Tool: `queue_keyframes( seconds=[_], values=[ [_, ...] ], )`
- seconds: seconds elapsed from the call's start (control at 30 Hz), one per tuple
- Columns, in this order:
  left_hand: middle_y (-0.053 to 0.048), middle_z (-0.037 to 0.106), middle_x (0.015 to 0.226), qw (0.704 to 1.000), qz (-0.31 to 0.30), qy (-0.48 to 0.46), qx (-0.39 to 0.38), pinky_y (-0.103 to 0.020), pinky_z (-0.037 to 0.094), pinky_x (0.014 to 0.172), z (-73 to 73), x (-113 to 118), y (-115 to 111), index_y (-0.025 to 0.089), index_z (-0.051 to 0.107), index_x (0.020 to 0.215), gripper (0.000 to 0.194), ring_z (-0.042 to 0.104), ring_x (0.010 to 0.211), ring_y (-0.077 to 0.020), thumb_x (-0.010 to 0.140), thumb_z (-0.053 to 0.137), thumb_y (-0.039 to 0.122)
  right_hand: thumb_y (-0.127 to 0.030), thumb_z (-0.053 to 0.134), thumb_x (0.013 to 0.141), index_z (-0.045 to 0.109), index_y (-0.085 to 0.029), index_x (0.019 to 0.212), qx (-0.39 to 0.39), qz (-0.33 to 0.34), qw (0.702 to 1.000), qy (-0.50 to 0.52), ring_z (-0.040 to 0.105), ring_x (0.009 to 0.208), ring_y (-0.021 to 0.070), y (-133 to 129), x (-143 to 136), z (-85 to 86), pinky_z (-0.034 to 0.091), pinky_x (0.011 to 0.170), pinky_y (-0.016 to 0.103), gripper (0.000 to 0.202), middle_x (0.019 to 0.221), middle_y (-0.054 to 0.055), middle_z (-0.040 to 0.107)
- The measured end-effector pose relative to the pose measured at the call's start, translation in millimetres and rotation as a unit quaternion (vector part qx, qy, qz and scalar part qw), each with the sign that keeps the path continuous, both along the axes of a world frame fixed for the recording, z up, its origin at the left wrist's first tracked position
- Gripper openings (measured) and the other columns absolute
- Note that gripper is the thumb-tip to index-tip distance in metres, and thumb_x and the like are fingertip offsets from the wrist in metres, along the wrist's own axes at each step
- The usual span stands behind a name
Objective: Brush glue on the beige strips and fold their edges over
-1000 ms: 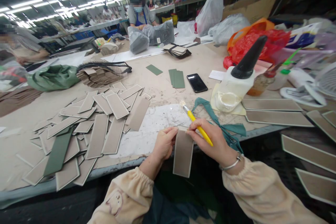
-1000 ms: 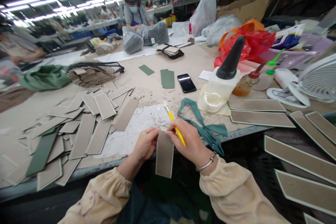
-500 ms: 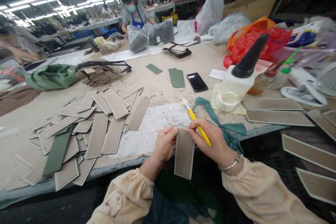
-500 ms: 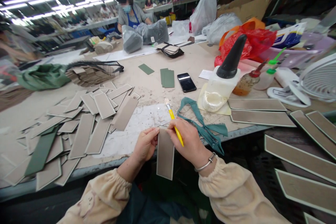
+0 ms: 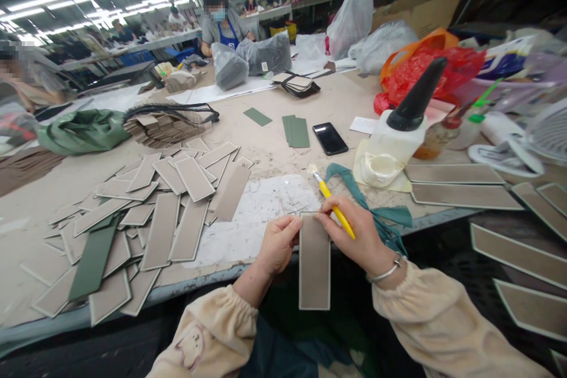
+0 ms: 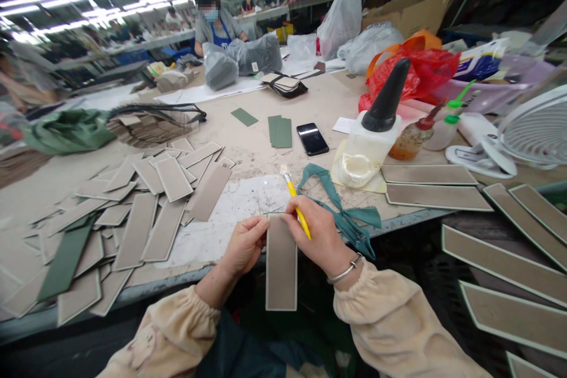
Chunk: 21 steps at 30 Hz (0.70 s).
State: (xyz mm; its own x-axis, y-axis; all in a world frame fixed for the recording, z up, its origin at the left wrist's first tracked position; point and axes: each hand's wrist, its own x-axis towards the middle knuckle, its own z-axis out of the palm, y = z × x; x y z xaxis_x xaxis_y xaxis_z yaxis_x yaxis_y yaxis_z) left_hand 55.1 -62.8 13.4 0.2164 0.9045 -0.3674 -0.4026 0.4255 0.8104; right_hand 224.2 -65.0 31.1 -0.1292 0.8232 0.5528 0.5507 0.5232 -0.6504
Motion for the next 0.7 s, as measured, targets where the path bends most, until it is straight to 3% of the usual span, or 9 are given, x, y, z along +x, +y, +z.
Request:
queue_keyframes(
  seconds=[0.3, 0.5, 0.7],
  values=[
    [0.000, 0.061, 0.059, 1.000, -0.017, 0.007, 0.011, -0.020, 0.043, 0.051, -2.6, -1.0, 0.0, 0.011, 0.067, 0.070, 0.038, 0.053, 0.051, -0.0084, 0.062, 0.082, 0.044, -0.013, 0.057, 0.086, 0.051, -0.022, 0.086, 0.004, 0.008, 1.000, -0.006, 0.058, 0.074, 0.0135, 1.0, 1.1, -1.5, 0.045, 0.070, 0.025, 0.011, 0.080, -0.001, 0.058],
    [-0.003, 0.070, 0.076, 0.995, -0.074, 0.034, 0.058, -0.023, 0.048, 0.061, -7.5, -3.3, -3.5, 0.013, 0.073, 0.090, 0.032, 0.060, 0.063, -0.0122, 0.067, 0.080, 0.035, -0.012, 0.058, 0.085, 0.051, -0.022, 0.086, 0.002, 0.013, 1.000, -0.001, 0.058, 0.074, 0.0140, 1.6, -2.0, -2.0, 0.046, 0.070, 0.026, 0.012, 0.079, -0.001, 0.058],
    [-0.005, 0.070, 0.073, 0.998, -0.037, 0.028, 0.030, -0.022, 0.045, 0.059, -3.0, -4.2, -0.9, 0.011, 0.073, 0.086, 0.034, 0.058, 0.060, -0.0113, 0.065, 0.081, 0.038, -0.017, 0.062, 0.086, 0.050, -0.024, 0.094, 0.018, 0.010, 0.998, 0.067, 0.065, 0.089, 0.0163, 0.5, 4.9, -3.8, 0.050, 0.083, 0.031, 0.016, 0.093, 0.001, 0.064]
  ],
)
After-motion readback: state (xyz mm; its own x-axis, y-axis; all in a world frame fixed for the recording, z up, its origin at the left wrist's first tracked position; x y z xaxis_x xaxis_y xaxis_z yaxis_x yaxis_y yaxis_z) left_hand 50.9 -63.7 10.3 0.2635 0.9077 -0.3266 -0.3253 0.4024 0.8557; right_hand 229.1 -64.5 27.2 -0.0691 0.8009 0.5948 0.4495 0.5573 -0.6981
